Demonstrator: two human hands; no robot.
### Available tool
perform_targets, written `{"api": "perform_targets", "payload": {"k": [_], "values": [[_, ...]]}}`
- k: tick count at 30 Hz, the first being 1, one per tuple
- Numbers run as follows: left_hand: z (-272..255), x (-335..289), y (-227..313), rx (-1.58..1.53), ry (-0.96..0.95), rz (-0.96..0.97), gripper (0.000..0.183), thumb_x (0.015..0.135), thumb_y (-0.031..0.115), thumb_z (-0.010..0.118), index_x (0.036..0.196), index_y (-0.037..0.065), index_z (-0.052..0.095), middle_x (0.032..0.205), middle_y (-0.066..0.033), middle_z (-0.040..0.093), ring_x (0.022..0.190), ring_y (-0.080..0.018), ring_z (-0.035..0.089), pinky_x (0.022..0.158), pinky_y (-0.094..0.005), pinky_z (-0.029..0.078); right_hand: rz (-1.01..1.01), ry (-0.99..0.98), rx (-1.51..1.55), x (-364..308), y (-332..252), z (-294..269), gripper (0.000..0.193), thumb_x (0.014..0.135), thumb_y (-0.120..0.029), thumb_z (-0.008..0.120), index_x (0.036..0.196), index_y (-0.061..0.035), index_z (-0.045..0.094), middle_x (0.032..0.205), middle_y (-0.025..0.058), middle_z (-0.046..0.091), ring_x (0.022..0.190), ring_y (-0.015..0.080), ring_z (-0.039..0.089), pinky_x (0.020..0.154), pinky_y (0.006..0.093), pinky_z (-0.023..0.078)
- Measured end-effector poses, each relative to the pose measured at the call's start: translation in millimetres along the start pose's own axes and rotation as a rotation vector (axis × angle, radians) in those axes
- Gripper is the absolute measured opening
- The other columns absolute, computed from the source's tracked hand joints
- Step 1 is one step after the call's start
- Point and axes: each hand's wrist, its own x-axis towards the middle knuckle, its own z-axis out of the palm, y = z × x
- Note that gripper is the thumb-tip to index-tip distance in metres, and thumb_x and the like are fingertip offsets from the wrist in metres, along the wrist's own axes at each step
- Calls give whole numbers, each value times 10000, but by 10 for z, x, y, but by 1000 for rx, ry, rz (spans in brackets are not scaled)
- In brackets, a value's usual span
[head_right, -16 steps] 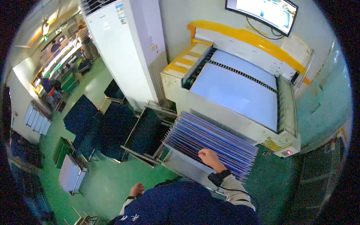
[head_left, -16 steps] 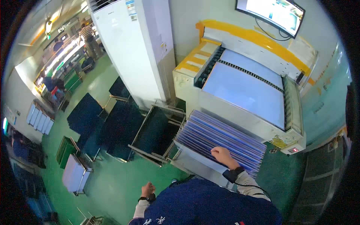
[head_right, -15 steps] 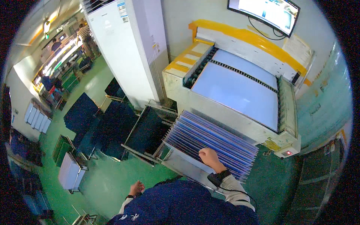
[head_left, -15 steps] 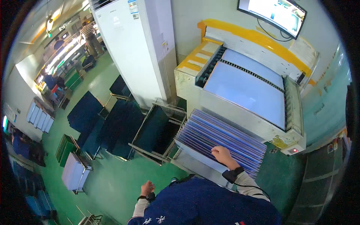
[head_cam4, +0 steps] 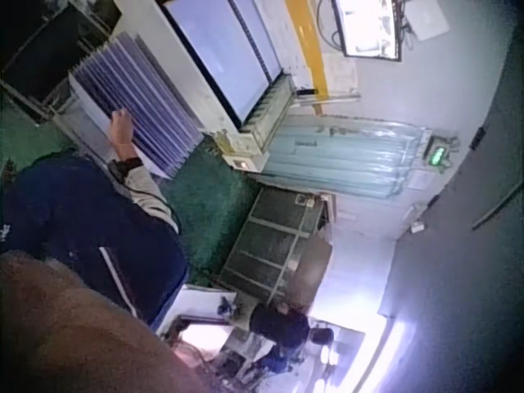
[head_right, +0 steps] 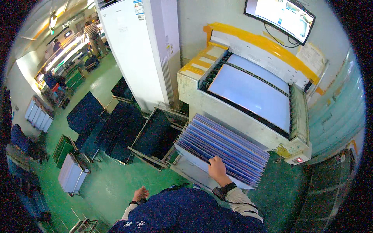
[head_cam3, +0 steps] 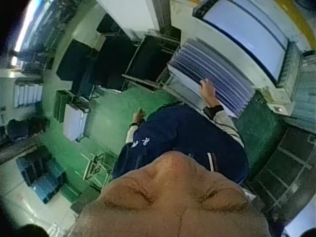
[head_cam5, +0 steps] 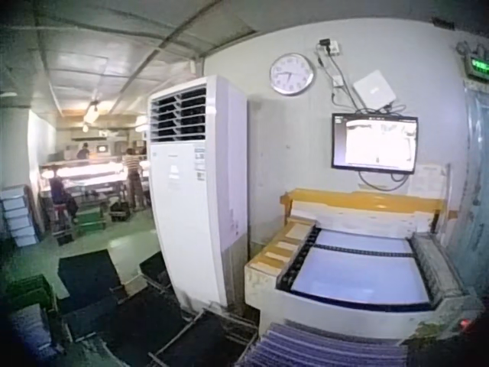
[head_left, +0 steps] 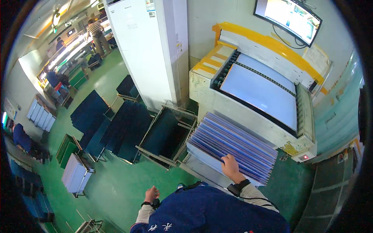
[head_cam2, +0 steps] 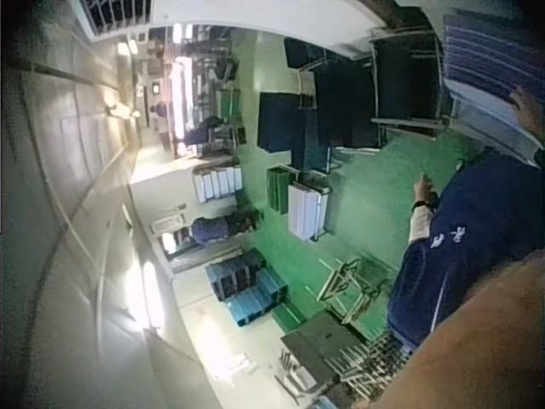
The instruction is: Feeding panels into a machine and moving a rack on a factory floor.
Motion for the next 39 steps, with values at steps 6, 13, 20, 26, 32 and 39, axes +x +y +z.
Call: {"api": "perform_targets", "payload": {"k": [6,13,20,26,32,39], "values": [[-86,85,-2,47,-19,29,375,881,336,541,1037,-3,506,853,-120,593,661,-242,603,500,-344,494,-18,-35,-78,-39,-62,-9,245,721,-133,620,945,-44,575,956,134,514,943,336,497,768,438,450],[-145,128,31,49,-26,25,367,880,335,540,1043,7,508,870,-125,599,674,-252,610,510,-348,502,-51,-23,-144,-161,-132,24,376,700,-127,642,1058,-32,579,977,128,514,950,328,490,791,426,440],[-93,54,130,32,-44,4,344,876,322,546,1016,10,505,862,-130,596,663,-262,604,497,-356,490,-72,-26,-168,-198,-76,101,370,726,-147,606,1080,-45,573,995,134,526,989,325,487,807,428,447],[-99,100,85,59,-8,11,351,881,328,535,1027,10,507,857,-124,598,665,-254,608,490,-354,486,-12,-53,-85,-158,-110,62,268,715,-130,608,964,-37,574,974,143,521,968,331,491,788,432,449],[-190,219,-85,25,-16,22,354,879,339,538,1037,22,522,844,-119,602,658,-240,611,491,-344,487,-94,-34,-156,-155,-108,95,348,679,-103,613,1012,-19,560,975,153,506,945,337,482,783,434,437],[-151,195,-112,-34,-51,24,330,872,318,545,998,14,515,833,-138,598,629,-241,597,480,-345,472,-175,-84,-198,-251,-172,-31,305,750,-92,498,1041,-7,531,1016,138,503,979,317,482,804,434,431]]}}
